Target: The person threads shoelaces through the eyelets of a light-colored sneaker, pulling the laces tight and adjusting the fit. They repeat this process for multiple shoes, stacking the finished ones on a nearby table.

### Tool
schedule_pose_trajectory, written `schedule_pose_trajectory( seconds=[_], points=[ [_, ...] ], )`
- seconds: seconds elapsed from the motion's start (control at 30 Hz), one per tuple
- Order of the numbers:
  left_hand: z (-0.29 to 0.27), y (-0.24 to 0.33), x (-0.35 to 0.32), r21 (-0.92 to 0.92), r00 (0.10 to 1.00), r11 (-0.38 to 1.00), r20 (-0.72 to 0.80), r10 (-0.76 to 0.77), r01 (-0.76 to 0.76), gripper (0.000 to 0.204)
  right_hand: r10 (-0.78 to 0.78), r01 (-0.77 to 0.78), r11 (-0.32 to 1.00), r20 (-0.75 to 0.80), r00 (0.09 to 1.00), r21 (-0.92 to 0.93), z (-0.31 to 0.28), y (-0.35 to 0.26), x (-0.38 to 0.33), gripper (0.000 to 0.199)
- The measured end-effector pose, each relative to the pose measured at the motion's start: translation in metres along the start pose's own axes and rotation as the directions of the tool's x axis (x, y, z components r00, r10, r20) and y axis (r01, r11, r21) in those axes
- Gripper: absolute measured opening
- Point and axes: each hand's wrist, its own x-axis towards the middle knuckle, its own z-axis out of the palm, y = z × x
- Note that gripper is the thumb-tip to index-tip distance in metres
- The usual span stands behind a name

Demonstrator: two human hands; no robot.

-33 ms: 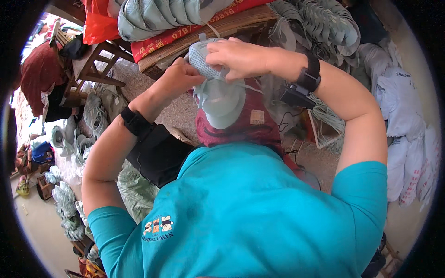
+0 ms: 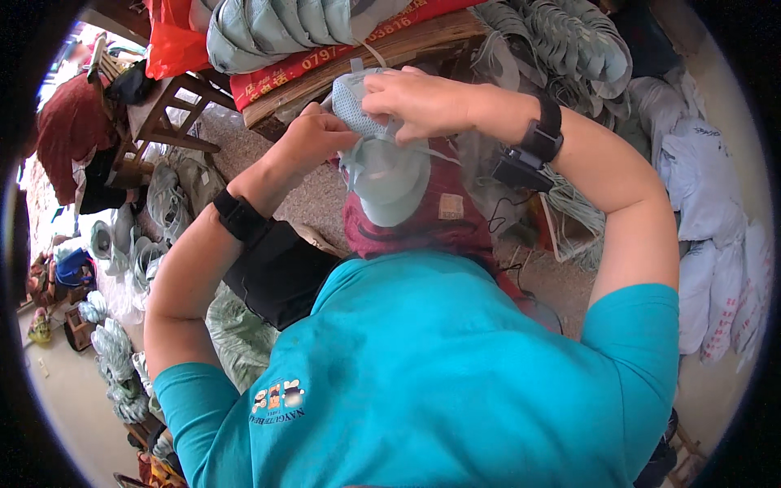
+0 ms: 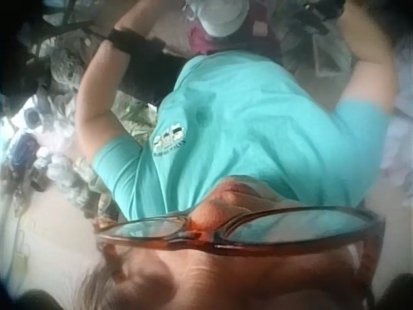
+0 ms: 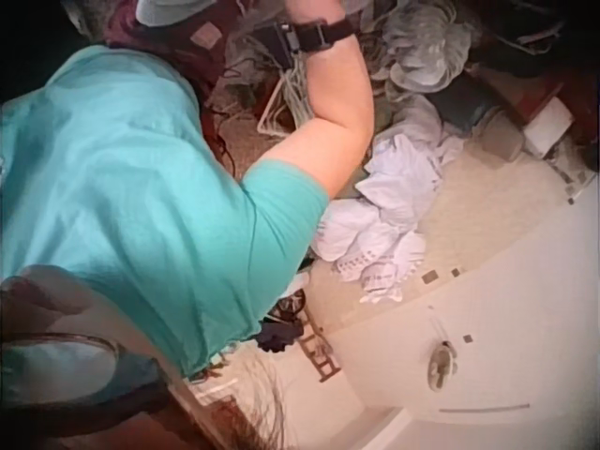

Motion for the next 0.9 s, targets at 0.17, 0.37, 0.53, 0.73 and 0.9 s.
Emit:
schedule_pose_trajectory(
  seconds=[0.17,0.37,0.53,0.73,0.9],
  points=[
    [0.016,-0.007,0.001,-0.203,0.974,0.979,-0.216,-0.067,0.022,0.027,0.006,-0.004,0.999,-0.04,0.999,0.045,-0.001,0.003,-0.003,0.04],
    [0.013,-0.005,-0.005,-0.007,0.955,0.999,-0.292,0.044,-0.048,0.031,0.014,-0.01,0.998,-0.071,0.997,0.067,0.0,0.001,0.0,0.04],
    [0.022,-0.015,-0.006,-0.209,0.95,0.97,-0.307,0.054,-0.123,0.028,0.011,-0.006,0.996,-0.059,0.998,0.087,0.001,0.002,0.004,0.04],
    [-0.003,-0.018,-0.016,-0.302,0.985,0.938,-0.02,0.171,-0.169,0.023,0.024,-0.025,0.998,0.012,1.0,0.062,-0.005,0.001,0.003,0.04],
    [0.002,-0.029,-0.02,-0.253,0.95,0.916,-0.119,0.288,-0.31,0.019,0.017,-0.016,0.999,-0.025,1.0,0.044,0.0,-0.002,0.001,0.041]
  ],
)
